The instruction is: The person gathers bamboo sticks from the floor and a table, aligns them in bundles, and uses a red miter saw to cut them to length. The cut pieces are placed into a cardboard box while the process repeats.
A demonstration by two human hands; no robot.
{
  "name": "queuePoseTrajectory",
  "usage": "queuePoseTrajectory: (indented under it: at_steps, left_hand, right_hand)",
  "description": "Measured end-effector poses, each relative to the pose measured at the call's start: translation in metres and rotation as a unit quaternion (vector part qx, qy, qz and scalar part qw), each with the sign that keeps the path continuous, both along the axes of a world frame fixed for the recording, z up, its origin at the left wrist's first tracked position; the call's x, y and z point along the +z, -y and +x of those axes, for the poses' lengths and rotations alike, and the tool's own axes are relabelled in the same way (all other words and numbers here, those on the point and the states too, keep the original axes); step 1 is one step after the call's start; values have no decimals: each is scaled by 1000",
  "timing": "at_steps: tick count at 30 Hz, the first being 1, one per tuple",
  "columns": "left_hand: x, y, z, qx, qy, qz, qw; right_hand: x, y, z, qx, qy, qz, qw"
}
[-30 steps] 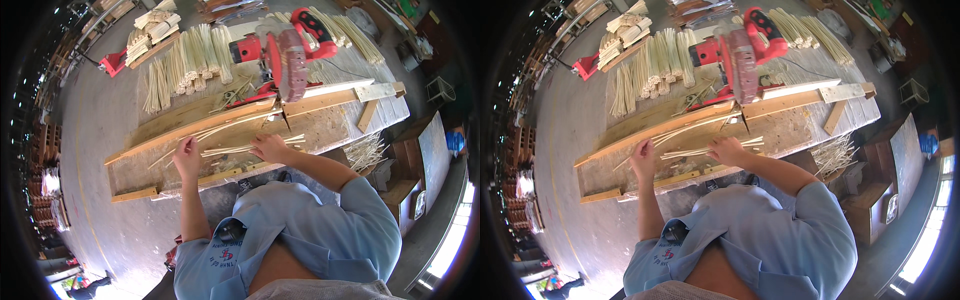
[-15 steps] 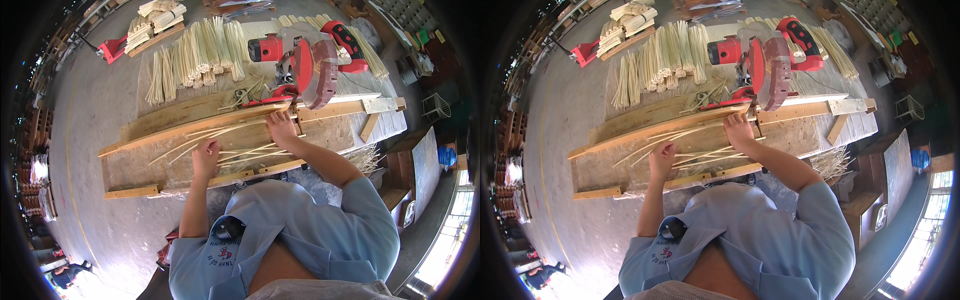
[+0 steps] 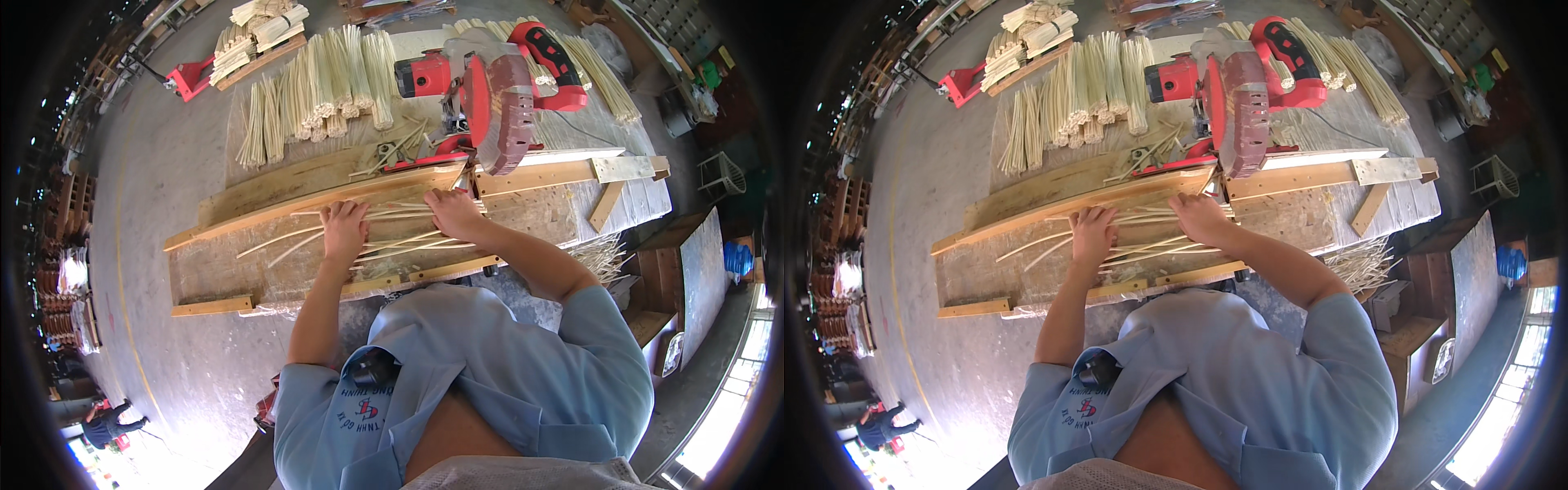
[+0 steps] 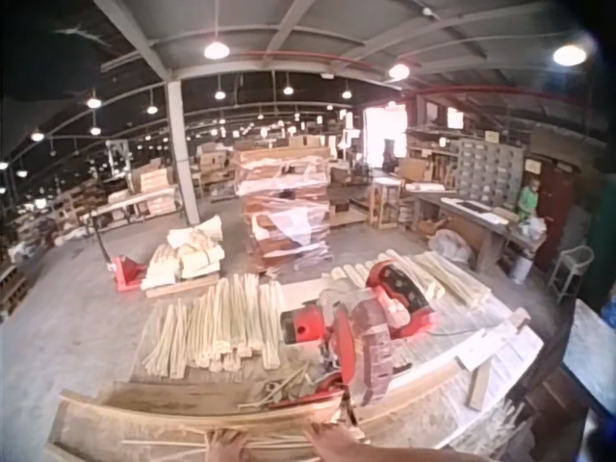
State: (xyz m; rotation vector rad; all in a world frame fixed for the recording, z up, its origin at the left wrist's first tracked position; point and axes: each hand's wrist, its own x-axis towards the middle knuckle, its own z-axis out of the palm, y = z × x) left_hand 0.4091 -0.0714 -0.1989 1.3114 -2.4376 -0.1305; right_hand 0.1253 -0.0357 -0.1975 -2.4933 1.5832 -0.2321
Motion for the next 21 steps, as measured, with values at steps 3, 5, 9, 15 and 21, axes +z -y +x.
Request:
queuePoseTrajectory:
  at_steps: [3,5,9,15,21]
  left_hand:
    - [9,5,-2,-37,36,-20,998]
    - [25,2,-10,-77,36,-21,996]
    - [56,-13,-26,-135,71,21,988]
    - [81,-31,-69,-267,32,79,960]
    - [93,-32,-129,-374,23,100,922]
  right_hand:
    - [21,-7,-13,-13,92,80,992]
    - [30,-18,-28,-47,167,154,973]
    - [45,-41,-59,-118,315,315,888]
    - [61,-115,-126,-184,342,307,869]
    - [44,-171,-139,-180,562,484,647]
